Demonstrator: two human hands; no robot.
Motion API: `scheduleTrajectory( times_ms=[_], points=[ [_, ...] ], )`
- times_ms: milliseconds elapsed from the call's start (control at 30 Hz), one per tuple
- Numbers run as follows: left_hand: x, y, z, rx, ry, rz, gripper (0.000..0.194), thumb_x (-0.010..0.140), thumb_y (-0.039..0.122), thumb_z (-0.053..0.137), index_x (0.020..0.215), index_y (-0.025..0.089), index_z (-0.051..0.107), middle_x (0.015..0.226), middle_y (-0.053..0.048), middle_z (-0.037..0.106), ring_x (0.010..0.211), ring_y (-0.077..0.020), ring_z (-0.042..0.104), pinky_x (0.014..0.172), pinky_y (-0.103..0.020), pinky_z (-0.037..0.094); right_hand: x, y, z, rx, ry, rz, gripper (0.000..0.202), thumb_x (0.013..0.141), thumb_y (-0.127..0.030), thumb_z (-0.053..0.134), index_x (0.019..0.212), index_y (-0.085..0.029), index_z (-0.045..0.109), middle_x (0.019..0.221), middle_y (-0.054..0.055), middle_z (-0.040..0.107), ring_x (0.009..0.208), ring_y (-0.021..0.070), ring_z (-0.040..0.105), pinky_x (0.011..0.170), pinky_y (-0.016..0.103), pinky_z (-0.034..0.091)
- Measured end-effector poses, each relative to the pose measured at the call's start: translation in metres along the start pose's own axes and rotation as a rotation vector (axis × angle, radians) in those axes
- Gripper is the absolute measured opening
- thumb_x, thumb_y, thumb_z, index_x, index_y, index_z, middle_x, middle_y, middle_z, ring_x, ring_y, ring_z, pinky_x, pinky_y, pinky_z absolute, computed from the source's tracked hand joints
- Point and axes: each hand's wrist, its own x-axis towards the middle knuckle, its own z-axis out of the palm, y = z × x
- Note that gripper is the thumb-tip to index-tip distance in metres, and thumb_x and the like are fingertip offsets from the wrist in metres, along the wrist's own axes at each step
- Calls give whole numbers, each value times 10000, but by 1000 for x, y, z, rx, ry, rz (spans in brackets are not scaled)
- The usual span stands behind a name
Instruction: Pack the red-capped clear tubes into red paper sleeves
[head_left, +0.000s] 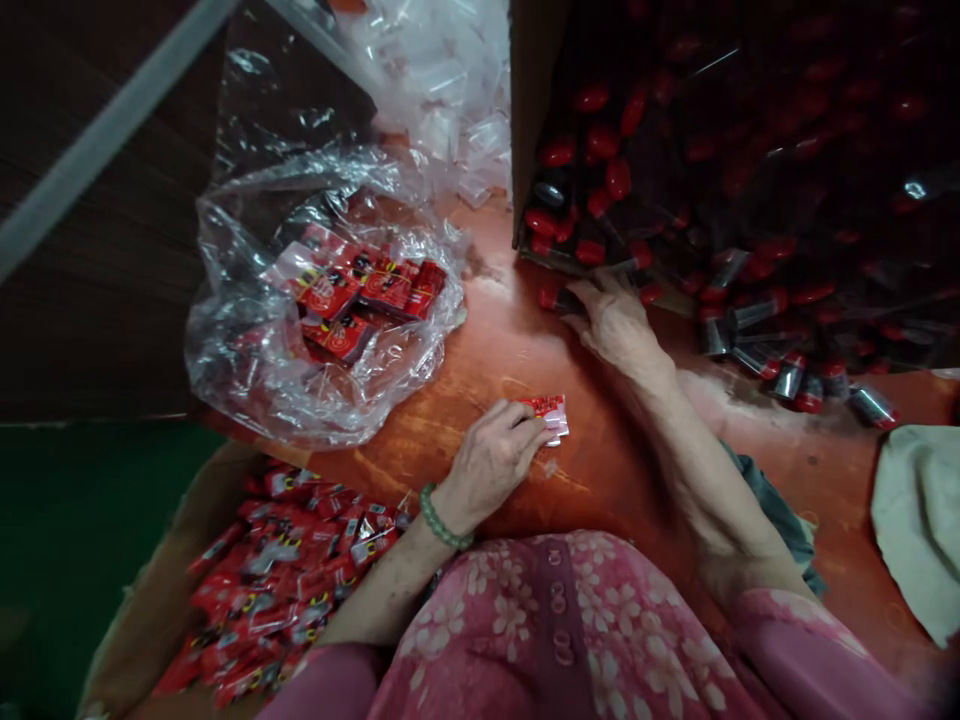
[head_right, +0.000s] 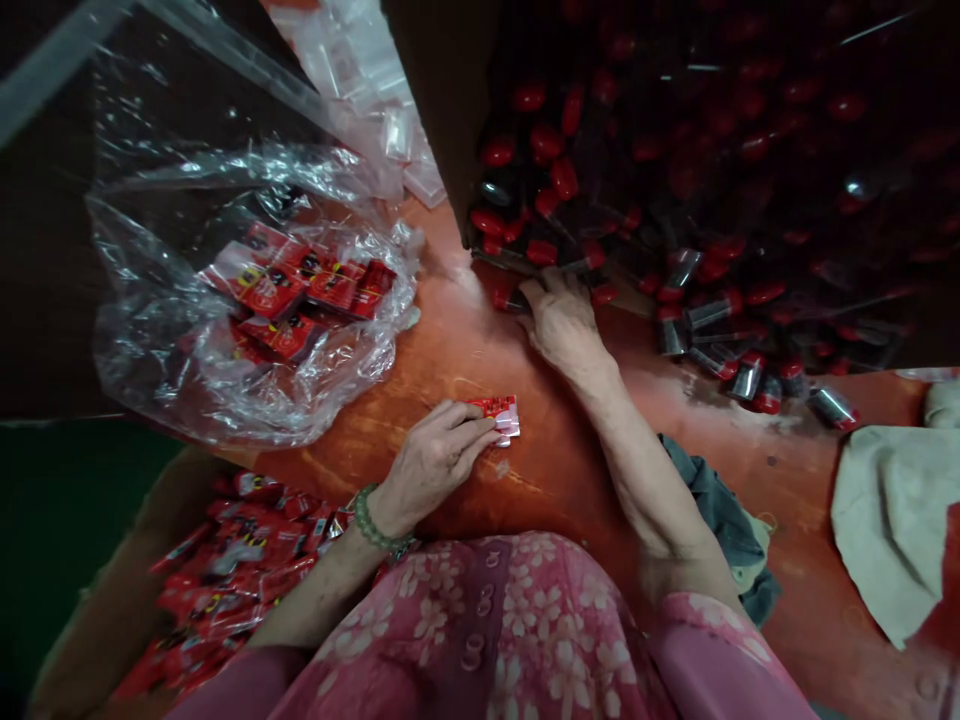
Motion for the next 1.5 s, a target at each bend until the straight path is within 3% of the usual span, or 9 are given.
scheduleTrajectory(
  times_ms=[200, 333, 500, 600, 900, 1100, 1200, 1333, 1500],
  points=[
    [4, 8, -1, 225, -130, 22, 180, 1008, 138, 521, 944, 140, 689, 843, -65, 670, 796, -205, 581, 751, -335, 507, -43, -6, 4, -104, -9, 37, 364, 1016, -214, 420, 1294, -137, 642, 1214, 214, 669, 1131, 389, 573, 937, 575, 478],
    [5, 8, 2, 299, -11, 122, 249, 1009, 164, 529, 795, 166, 658, 748, -63, 632, 757, -209, 544, 700, -338, 442, -77, -1, 7, 3, 14, 92, 344, 1050, -290, 386, 1196, -139, 659, 1156, 195, 679, 1095, 360, 599, 958, 564, 483],
    [2, 0, 7, 140, 12, 68, 284, 1009, 229, 578, 759, 152, 687, 737, -44, 661, 713, -171, 548, 683, -298, 449, -119, -2, -2, 450, 92, 10, 308, 1048, -364, 491, 1254, -199, 649, 1102, 108, 723, 978, 255, 672, 896, 407, 550],
    [1, -3, 5, -49, -23, -11, 279, 998, 346, 625, 835, 164, 758, 777, -30, 721, 721, -142, 622, 709, -269, 484, -134, -9, -6, 511, -4, -86, 315, 1047, -356, 509, 1276, -198, 658, 1098, 108, 741, 966, 246, 685, 890, 394, 559],
    [11, -7, -9, -359, -107, -251, 295, 985, 339, 639, 834, 152, 811, 762, -37, 774, 662, -124, 679, 644, -237, 485, -138, -17, -2, 348, -102, -85, 365, 1061, -316, 456, 1296, -140, 673, 1040, 146, 724, 948, 274, 658, 904, 421, 550],
    [10, -7, -12, -398, 79, -323, 68, 855, 205, 769, 818, 153, 794, 743, -12, 774, 650, -107, 672, 632, -215, 492, -143, -9, -5, 531, -10, -44, 309, 1038, -314, 527, 1264, -183, 691, 1071, 109, 750, 948, 249, 691, 876, 403, 561],
    [8, -2, -17, -385, 125, -283, 113, 830, 235, 821, 763, 163, 764, 733, 1, 773, 643, -100, 669, 634, -219, 509, -149, -6, -15, 636, 54, 0, 282, 1022, -355, 571, 1239, -238, 710, 1043, 76, 761, 907, 235, 707, 822, 394, 568],
    [7, 7, -21, -330, 160, -144, 161, 869, 276, 803, 770, 166, 740, 734, 1, 770, 666, -98, 682, 671, -233, 534, -156, -8, -32, 695, 98, -103, 252, 998, -283, 630, 1232, -271, 721, 1054, 64, 782, 910, 230, 722, 808, 401, 578],
    [5, 14, -22, -301, 109, -106, 194, 924, 334, 746, 804, 182, 738, 786, -6, 781, 714, -114, 710, 684, -256, 551, -159, -10, -42, 706, 25, -238, 364, 999, -211, 630, 1331, -355, 668, 1087, 35, 779, 923, 207, 711, 816, 391, 566]
  ],
)
